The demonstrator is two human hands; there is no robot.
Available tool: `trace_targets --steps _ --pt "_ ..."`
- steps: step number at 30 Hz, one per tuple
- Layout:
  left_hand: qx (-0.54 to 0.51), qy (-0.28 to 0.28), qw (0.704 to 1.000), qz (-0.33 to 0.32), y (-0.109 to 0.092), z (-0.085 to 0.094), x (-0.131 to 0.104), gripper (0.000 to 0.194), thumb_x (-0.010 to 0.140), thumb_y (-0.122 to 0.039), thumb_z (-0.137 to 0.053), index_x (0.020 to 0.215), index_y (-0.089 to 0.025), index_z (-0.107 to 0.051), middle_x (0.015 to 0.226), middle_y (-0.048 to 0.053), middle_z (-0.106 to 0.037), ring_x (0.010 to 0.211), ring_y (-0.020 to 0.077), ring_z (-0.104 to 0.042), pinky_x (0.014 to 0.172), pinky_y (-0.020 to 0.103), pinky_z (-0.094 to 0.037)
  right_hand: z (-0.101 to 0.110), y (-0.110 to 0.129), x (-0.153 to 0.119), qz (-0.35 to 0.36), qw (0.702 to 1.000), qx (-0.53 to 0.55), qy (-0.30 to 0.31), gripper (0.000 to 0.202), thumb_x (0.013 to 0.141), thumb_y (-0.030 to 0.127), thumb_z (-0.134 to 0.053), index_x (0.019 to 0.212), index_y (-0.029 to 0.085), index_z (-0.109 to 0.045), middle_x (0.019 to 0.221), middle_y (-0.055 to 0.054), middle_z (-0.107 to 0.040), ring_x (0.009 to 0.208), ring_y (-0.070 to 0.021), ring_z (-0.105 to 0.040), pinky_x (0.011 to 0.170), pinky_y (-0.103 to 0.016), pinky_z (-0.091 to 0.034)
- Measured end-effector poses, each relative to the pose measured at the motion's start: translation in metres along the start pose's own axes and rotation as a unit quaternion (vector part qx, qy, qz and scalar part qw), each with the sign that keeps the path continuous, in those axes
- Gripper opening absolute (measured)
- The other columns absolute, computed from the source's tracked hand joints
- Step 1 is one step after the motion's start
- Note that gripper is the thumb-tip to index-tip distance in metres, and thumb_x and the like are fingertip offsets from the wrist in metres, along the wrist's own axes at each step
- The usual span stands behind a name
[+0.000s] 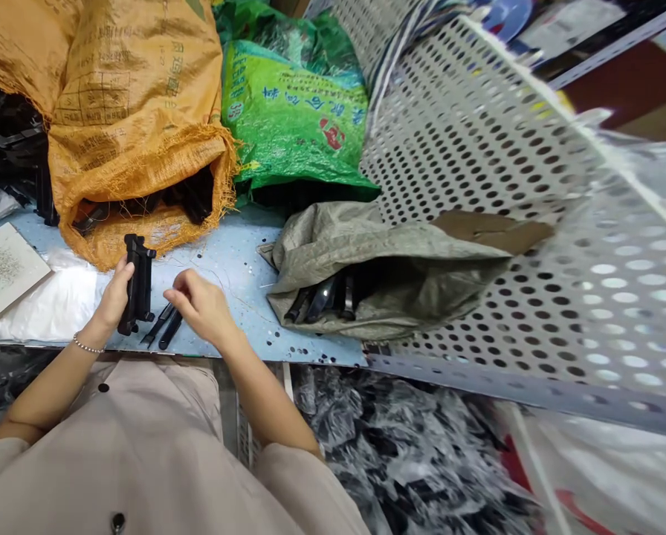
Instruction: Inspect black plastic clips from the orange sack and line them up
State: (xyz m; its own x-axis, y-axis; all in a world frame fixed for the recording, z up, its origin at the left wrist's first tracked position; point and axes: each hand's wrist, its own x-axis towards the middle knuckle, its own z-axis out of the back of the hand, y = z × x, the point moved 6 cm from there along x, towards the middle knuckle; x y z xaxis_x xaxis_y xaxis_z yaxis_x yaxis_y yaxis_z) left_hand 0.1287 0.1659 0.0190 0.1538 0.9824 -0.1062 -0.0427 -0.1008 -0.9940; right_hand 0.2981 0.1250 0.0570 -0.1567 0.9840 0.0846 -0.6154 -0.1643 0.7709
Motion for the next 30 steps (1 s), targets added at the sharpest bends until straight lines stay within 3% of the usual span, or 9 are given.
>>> trace_targets --steps 4,8,10,12,15,19,22,27,30 --pt "0.021 -0.077 0.997 0.007 0.003 0.011 -0.001 0.042 0.102 -0.048 -0.038 0.133 -0.023 -0.051 0.132 0.007 -0.063 0.126 0.0222 -0.057 0.111 0.037 -0.042 -0.067 0.004 -0.016 0.01 0.981 -0.134 0.141 0.039 0.104 0.047 -0.041 0.086 0.019 -0.061 0.085 -0.007 -0.069 0.077 -0.0184 -0.062 0.068 -0.027 -0.037" --pt "0.113 -0.09 0.987 -0.07 0.011 0.027 0.002 0.045 0.098 -0.05 -0.05 0.133 -0.021 -0.05 0.134 0.011 -0.061 0.129 0.025 -0.054 0.112 0.04 -0.04 -0.092 -0.006 -0.005 -0.061 0.974 -0.084 0.2 0.047 0.108 0.036 -0.031 0.077 0.02 -0.063 0.075 -0.003 -0.069 0.072 -0.016 -0.062 0.068 -0.025 -0.036" --pt "0.164 -0.086 0.981 -0.062 0.03 0.034 0.003 0.041 0.098 -0.046 -0.051 0.129 -0.02 -0.053 0.131 0.013 -0.062 0.126 0.0271 -0.056 0.11 0.044 -0.042 -0.081 -0.012 0.023 -0.079 0.974 -0.082 0.196 0.048 0.108 0.037 -0.032 0.077 0.02 -0.065 0.073 -0.001 -0.068 0.071 -0.0143 -0.061 0.069 -0.023 -0.037" --pt "0.194 -0.08 0.978 -0.019 0.055 0.034 0.001 0.037 0.1 -0.041 -0.045 0.129 -0.02 -0.055 0.125 0.013 -0.065 0.119 0.0278 -0.061 0.103 0.046 -0.047 -0.048 -0.022 0.067 -0.105 0.979 -0.145 0.097 0.043 0.109 0.038 -0.033 0.092 0.019 -0.067 0.087 -0.003 -0.071 0.081 -0.0136 -0.062 0.074 -0.022 -0.039" --pt "0.243 -0.064 0.967 -0.035 0.078 0.02 -0.008 0.038 0.097 -0.03 -0.048 0.133 -0.019 -0.054 0.122 0.014 -0.066 0.116 0.0282 -0.061 0.102 0.048 -0.047 0.002 -0.041 0.133 -0.168 0.96 -0.223 -0.027 0.037 0.108 0.024 -0.028 0.127 0.006 -0.054 0.131 -0.022 -0.058 0.114 -0.0199 -0.054 0.089 -0.029 -0.037" --pt "0.267 -0.059 0.956 -0.107 0.081 0.012 -0.018 0.045 0.089 -0.02 -0.057 0.134 -0.021 -0.056 0.126 0.014 -0.061 0.118 0.0267 -0.058 0.105 0.048 -0.046 0.029 -0.07 0.178 -0.245 0.934 -0.258 -0.023 0.033 0.103 0.015 -0.039 0.127 -0.005 -0.05 0.121 -0.032 -0.061 0.11 -0.0231 -0.057 0.089 -0.036 -0.038" --pt "0.231 -0.052 0.967 -0.1 0.071 0.02 -0.017 0.044 0.089 -0.022 -0.058 0.133 -0.021 -0.056 0.125 0.013 -0.06 0.115 0.0246 -0.059 0.102 0.046 -0.048 0.036 -0.076 0.158 -0.248 0.933 -0.262 -0.015 0.03 0.102 0.026 -0.048 0.12 0.005 -0.058 0.112 -0.023 -0.069 0.101 -0.0241 -0.062 0.086 -0.035 -0.04" --pt "0.024 -0.006 0.999 -0.048 0.038 0.002 -0.003 0.047 0.09 -0.034 -0.062 0.135 -0.024 -0.051 0.135 0.012 -0.058 0.121 0.0215 -0.059 0.103 0.04 -0.048 0.025 -0.052 0.053 -0.198 0.942 -0.265 -0.048 0.037 0.104 0.041 -0.04 0.125 0.017 -0.058 0.116 -0.016 -0.069 0.1 -0.0276 -0.064 0.082 -0.036 -0.043" --pt "-0.159 0.008 0.987 0.024 0.022 -0.02 0.004 0.051 0.087 -0.043 -0.066 0.131 -0.027 -0.046 0.131 0.008 -0.06 0.106 0.018 -0.066 0.091 0.035 -0.055 -0.007 -0.015 0.002 -0.005 0.977 -0.212 -0.008 0.04 0.103 0.046 -0.039 0.114 0.017 -0.064 0.102 -0.015 -0.071 0.092 -0.0267 -0.065 0.081 -0.036 -0.046"
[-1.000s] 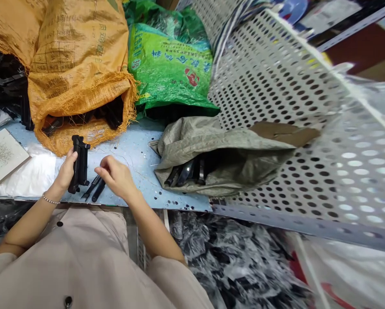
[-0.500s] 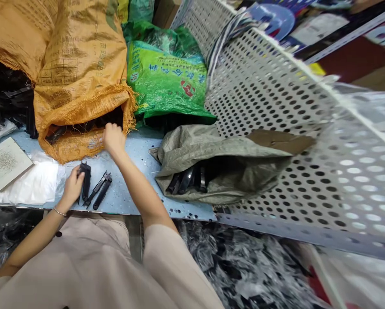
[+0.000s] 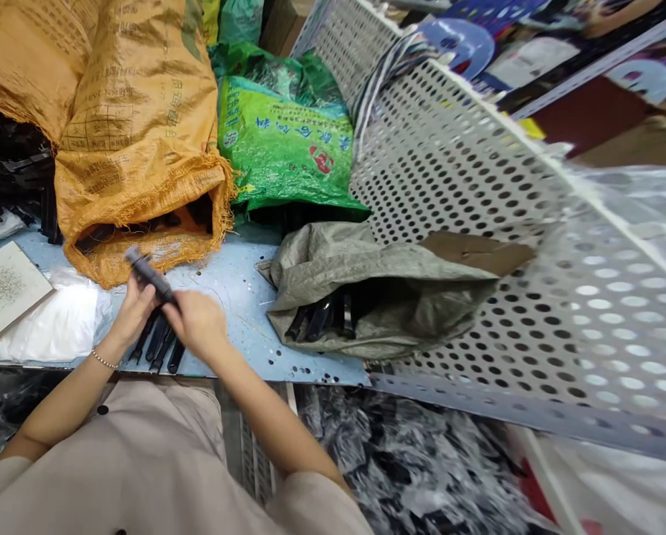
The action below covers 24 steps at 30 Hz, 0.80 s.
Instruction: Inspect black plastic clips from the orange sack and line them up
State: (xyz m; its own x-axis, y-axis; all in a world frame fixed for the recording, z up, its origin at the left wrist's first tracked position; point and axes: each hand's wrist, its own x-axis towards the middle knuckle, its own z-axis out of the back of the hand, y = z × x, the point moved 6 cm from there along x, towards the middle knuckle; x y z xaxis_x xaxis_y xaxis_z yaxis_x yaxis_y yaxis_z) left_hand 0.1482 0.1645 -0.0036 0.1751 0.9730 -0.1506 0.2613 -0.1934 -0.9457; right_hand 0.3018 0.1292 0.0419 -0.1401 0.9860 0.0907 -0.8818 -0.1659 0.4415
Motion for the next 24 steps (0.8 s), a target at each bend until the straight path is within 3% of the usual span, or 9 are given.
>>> trace_targets --steps 2,6,8,11,14,18,20,22,24 --pt "-0.056 0.007 0.997 0.05 -0.005 -0.01 -0.002 0.041 0.086 -0.044 -0.065 0.119 -0.024 -0.05 0.106 0.004 -0.067 0.081 0.0145 -0.068 0.075 0.03 -0.056 -0.003 0.02 -0.013 0.095 0.993 0.068 -0.002 0.044 0.105 0.047 -0.032 0.112 0.019 -0.065 0.098 -0.011 -0.071 0.09 -0.0235 -0.065 0.081 -0.034 -0.048" --pt "-0.039 0.078 0.988 0.126 -0.016 -0.015 -0.022 0.036 0.084 -0.046 -0.062 0.107 -0.019 -0.053 0.07 -0.002 -0.063 0.056 0.0131 -0.062 0.055 0.025 -0.051 0.004 0.021 0.021 0.086 0.992 0.048 -0.073 0.048 0.105 0.052 -0.029 0.11 0.019 -0.063 0.099 -0.013 -0.068 0.096 -0.0256 -0.061 0.083 -0.035 -0.046" --pt "-0.027 0.082 0.986 0.139 -0.019 -0.012 -0.03 0.038 0.082 -0.048 -0.061 0.105 -0.019 -0.052 0.069 -0.002 -0.063 0.052 0.0127 -0.061 0.052 0.025 -0.05 -0.002 0.021 0.048 0.084 0.995 0.022 -0.052 0.047 0.104 0.053 -0.031 0.101 0.018 -0.063 0.095 -0.013 -0.067 0.093 -0.0263 -0.06 0.079 -0.035 -0.044" --pt "-0.013 0.036 0.992 0.123 -0.02 0.0 -0.031 0.04 0.079 -0.048 -0.065 0.104 -0.02 -0.051 0.072 -0.003 -0.063 0.051 0.0117 -0.06 0.05 0.025 -0.051 -0.018 0.018 0.07 0.025 0.998 0.063 -0.002 0.045 0.107 0.049 -0.025 0.095 0.021 -0.058 0.083 -0.007 -0.064 0.079 -0.0215 -0.059 0.069 -0.03 -0.04" --pt "-0.004 -0.02 0.994 0.106 -0.018 0.014 -0.024 0.037 0.08 -0.046 -0.065 0.103 -0.02 -0.053 0.074 -0.003 -0.064 0.056 0.0119 -0.062 0.054 0.025 -0.052 -0.031 0.021 0.054 0.014 0.993 0.115 0.02 0.049 0.108 0.05 -0.017 0.095 0.022 -0.056 0.08 -0.004 -0.063 0.073 -0.0184 -0.057 0.067 -0.028 -0.038" --pt "-0.016 -0.053 0.995 0.087 -0.017 0.026 -0.011 0.028 0.083 -0.044 -0.061 0.09 -0.017 -0.057 0.074 -0.001 -0.063 0.061 0.0119 -0.062 0.057 0.023 -0.051 -0.046 0.045 -0.002 0.151 0.986 0.065 0.035 0.052 0.105 0.056 -0.028 0.089 0.019 -0.061 0.085 -0.009 -0.065 0.081 -0.021 -0.056 0.072 -0.031 -0.038" --pt "-0.003 -0.047 0.995 0.086 -0.014 0.031 -0.004 0.028 0.084 -0.045 -0.06 0.089 -0.017 -0.059 0.074 0.0 -0.064 0.063 0.0134 -0.063 0.059 0.024 -0.051 -0.054 0.05 -0.019 0.18 0.981 0.047 0.051 0.053 0.106 0.053 -0.029 0.084 0.018 -0.062 0.082 -0.009 -0.064 0.078 -0.0211 -0.056 0.07 -0.032 -0.038" --pt "0.042 -0.055 0.994 0.079 -0.011 0.042 0.0 0.03 0.086 -0.046 -0.059 0.096 -0.018 -0.062 0.078 0.0 -0.066 0.07 0.0166 -0.066 0.065 0.027 -0.053 -0.059 0.048 -0.014 0.179 0.978 0.062 0.088 0.053 0.107 0.05 -0.026 0.082 0.018 -0.061 0.078 -0.007 -0.064 0.075 -0.0195 -0.056 0.068 -0.03 -0.037" --pt "0.136 -0.081 0.987 0.041 -0.009 0.058 0.001 0.031 0.087 -0.044 -0.059 0.106 -0.02 -0.064 0.087 0.002 -0.07 0.083 0.0199 -0.068 0.076 0.031 -0.053 -0.057 0.036 0.017 0.147 0.979 0.088 0.11 0.052 0.108 0.046 -0.025 0.083 0.019 -0.062 0.079 -0.005 -0.064 0.076 -0.0183 -0.057 0.07 -0.029 -0.039"
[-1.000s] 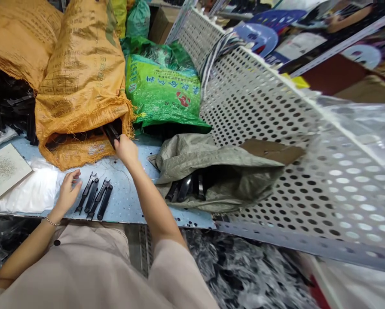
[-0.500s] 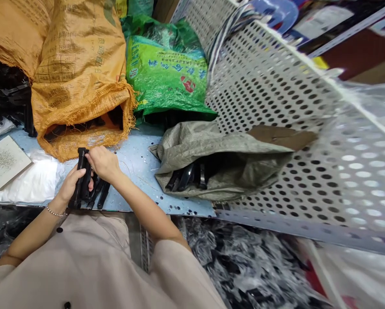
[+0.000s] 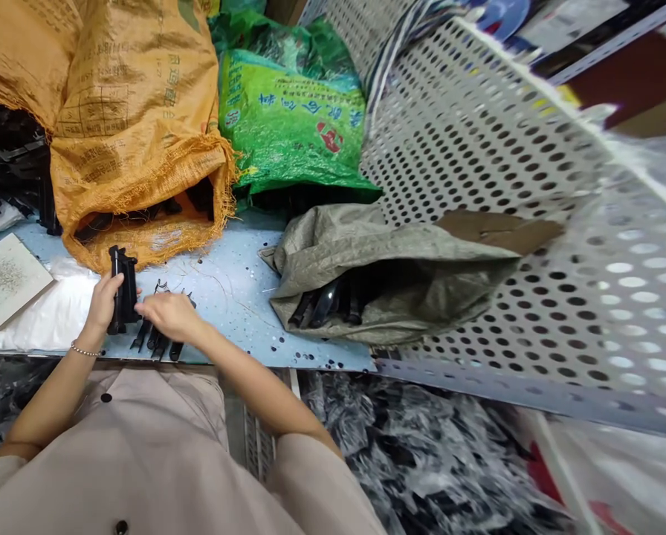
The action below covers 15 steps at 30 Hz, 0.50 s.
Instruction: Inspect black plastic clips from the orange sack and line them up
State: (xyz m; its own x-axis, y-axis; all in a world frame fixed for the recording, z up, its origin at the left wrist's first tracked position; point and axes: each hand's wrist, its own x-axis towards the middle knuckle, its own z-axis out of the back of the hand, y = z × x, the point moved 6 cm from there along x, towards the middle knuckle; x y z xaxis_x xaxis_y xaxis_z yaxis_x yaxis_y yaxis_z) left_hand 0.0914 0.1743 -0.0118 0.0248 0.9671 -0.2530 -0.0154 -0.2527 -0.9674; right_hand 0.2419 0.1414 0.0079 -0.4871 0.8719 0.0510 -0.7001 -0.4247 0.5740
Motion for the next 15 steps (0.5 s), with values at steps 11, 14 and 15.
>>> trace_targets --steps 11,14,15 --pt "0.262 -0.031 0.954 -0.145 0.032 0.011 -0.021 0.034 0.089 -0.031 -0.062 0.121 -0.019 -0.066 0.114 0.012 -0.064 0.103 0.0239 -0.061 0.098 0.044 -0.05 0.091 -0.127 0.137 -0.291 0.942 -0.058 -0.158 0.028 0.102 0.026 -0.046 0.111 0.001 -0.054 0.119 -0.023 -0.058 0.1 -0.0167 -0.058 0.085 -0.029 -0.043" --pt "0.16 0.011 0.98 -0.119 0.02 0.003 -0.017 0.034 0.092 -0.033 -0.059 0.122 -0.019 -0.064 0.117 0.012 -0.064 0.107 0.0222 -0.062 0.101 0.043 -0.049 0.088 -0.114 0.072 -0.276 0.941 -0.066 -0.184 0.025 0.101 0.029 -0.046 0.107 0.008 -0.059 0.111 -0.019 -0.061 0.096 -0.0215 -0.06 0.085 -0.034 -0.046" --pt "0.098 0.037 0.99 -0.097 0.016 -0.006 -0.014 0.037 0.092 -0.034 -0.06 0.125 -0.019 -0.062 0.12 0.012 -0.064 0.11 0.0217 -0.063 0.103 0.042 -0.049 0.082 -0.101 0.047 -0.249 0.946 -0.071 -0.195 0.024 0.1 0.029 -0.048 0.109 0.01 -0.06 0.109 -0.017 -0.061 0.097 -0.0241 -0.06 0.086 -0.036 -0.047"
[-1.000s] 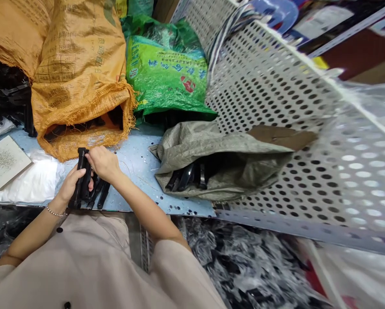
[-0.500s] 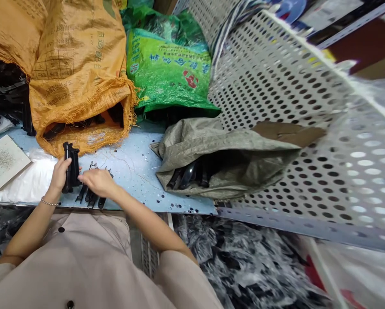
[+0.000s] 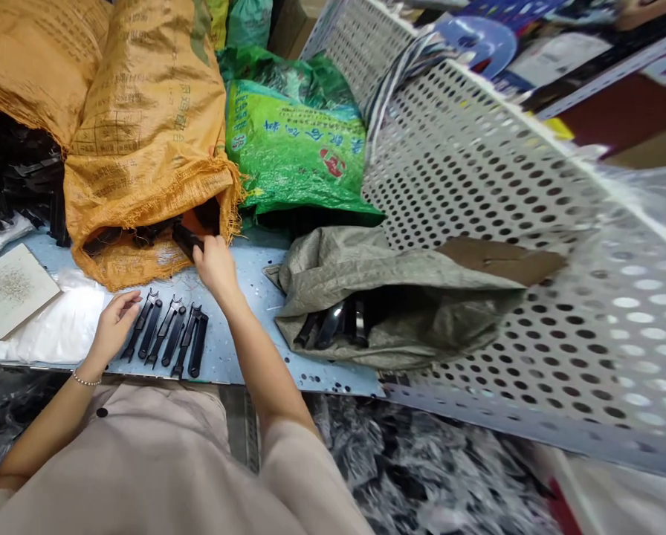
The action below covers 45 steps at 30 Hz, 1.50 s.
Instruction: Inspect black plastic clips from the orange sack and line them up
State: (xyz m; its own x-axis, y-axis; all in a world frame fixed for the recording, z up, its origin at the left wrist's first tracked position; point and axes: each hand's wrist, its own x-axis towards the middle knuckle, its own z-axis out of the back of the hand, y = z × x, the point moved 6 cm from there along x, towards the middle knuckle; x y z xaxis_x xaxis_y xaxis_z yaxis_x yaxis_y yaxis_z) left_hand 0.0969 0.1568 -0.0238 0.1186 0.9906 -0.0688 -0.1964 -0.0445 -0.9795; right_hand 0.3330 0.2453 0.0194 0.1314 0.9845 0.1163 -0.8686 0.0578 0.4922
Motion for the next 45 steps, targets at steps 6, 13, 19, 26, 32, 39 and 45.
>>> trace_targets --steps 6,13,19,26,32,39,45 --pt "-0.278 0.015 0.955 0.101 -0.021 -0.048 0.025 0.065 0.092 -0.04 -0.059 0.15 -0.031 -0.031 0.125 0.005 -0.063 0.101 0.0164 -0.067 0.088 0.033 -0.056 0.005 0.04 -0.14 0.207 0.969 0.111 0.073 0.038 0.1 0.044 -0.05 0.127 0.018 -0.057 0.104 -0.014 -0.064 0.095 -0.0277 -0.062 0.082 -0.041 -0.053" --pt "-0.195 0.033 0.978 0.07 -0.039 -0.022 -0.001 0.053 0.092 -0.042 -0.057 0.142 -0.025 -0.048 0.126 0.008 -0.066 0.096 0.0219 -0.07 0.086 0.037 -0.058 -0.003 0.06 -0.078 0.199 0.973 0.115 0.035 0.043 0.105 0.05 -0.032 0.115 0.018 -0.059 0.104 -0.013 -0.062 0.097 -0.0253 -0.059 0.086 -0.039 -0.048" --pt "-0.034 -0.018 0.998 -0.044 -0.049 0.002 -0.001 0.064 0.093 -0.042 -0.06 0.151 -0.024 -0.04 0.153 0.012 -0.046 0.139 0.0299 -0.048 0.113 0.045 -0.044 -0.036 0.072 -0.065 0.213 0.953 0.184 0.115 0.049 0.106 0.053 -0.018 0.088 0.023 -0.052 0.083 -0.005 -0.058 0.079 -0.0198 -0.056 0.075 -0.032 -0.046" --pt "0.032 0.037 0.997 -0.053 -0.055 -0.007 -0.003 0.061 0.095 -0.033 -0.054 0.153 -0.022 -0.038 0.149 0.014 -0.05 0.137 0.0307 -0.048 0.116 0.05 -0.039 -0.017 0.068 -0.067 0.179 0.944 0.259 0.098 0.05 0.096 0.069 -0.039 0.085 0.022 -0.053 0.083 -0.006 -0.055 0.081 -0.0207 -0.053 0.074 -0.033 -0.044" --pt "0.072 -0.004 0.995 -0.064 -0.052 -0.002 0.001 0.068 0.092 -0.033 -0.058 0.154 -0.019 -0.035 0.148 0.017 -0.047 0.137 0.0308 -0.046 0.116 0.049 -0.037 -0.053 0.071 -0.077 0.017 0.843 0.47 0.26 0.053 0.096 0.072 -0.029 0.082 0.023 -0.044 0.062 0.005 -0.038 0.05 -0.0118 -0.034 0.047 -0.024 -0.03" --pt "-0.126 0.094 0.979 0.131 -0.053 0.006 0.004 0.049 0.087 -0.033 -0.059 0.135 -0.02 -0.057 0.101 0.003 -0.068 0.073 0.0149 -0.065 0.07 0.029 -0.056 0.0 0.083 -0.072 0.377 0.923 -0.027 0.077 0.04 0.107 0.045 -0.032 0.105 0.017 -0.061 0.091 -0.011 -0.062 0.089 -0.0236 -0.053 0.073 -0.034 -0.041" --pt "-0.168 0.124 0.955 0.21 -0.063 0.001 -0.009 0.043 0.084 -0.034 -0.062 0.125 -0.018 -0.062 0.082 0.001 -0.067 0.062 0.0142 -0.064 0.056 0.024 -0.052 0.008 0.087 -0.072 0.467 0.873 -0.06 0.125 0.049 0.107 0.047 -0.029 0.094 0.015 -0.063 0.081 -0.01 -0.061 0.079 -0.0223 -0.052 0.07 -0.035 -0.038"
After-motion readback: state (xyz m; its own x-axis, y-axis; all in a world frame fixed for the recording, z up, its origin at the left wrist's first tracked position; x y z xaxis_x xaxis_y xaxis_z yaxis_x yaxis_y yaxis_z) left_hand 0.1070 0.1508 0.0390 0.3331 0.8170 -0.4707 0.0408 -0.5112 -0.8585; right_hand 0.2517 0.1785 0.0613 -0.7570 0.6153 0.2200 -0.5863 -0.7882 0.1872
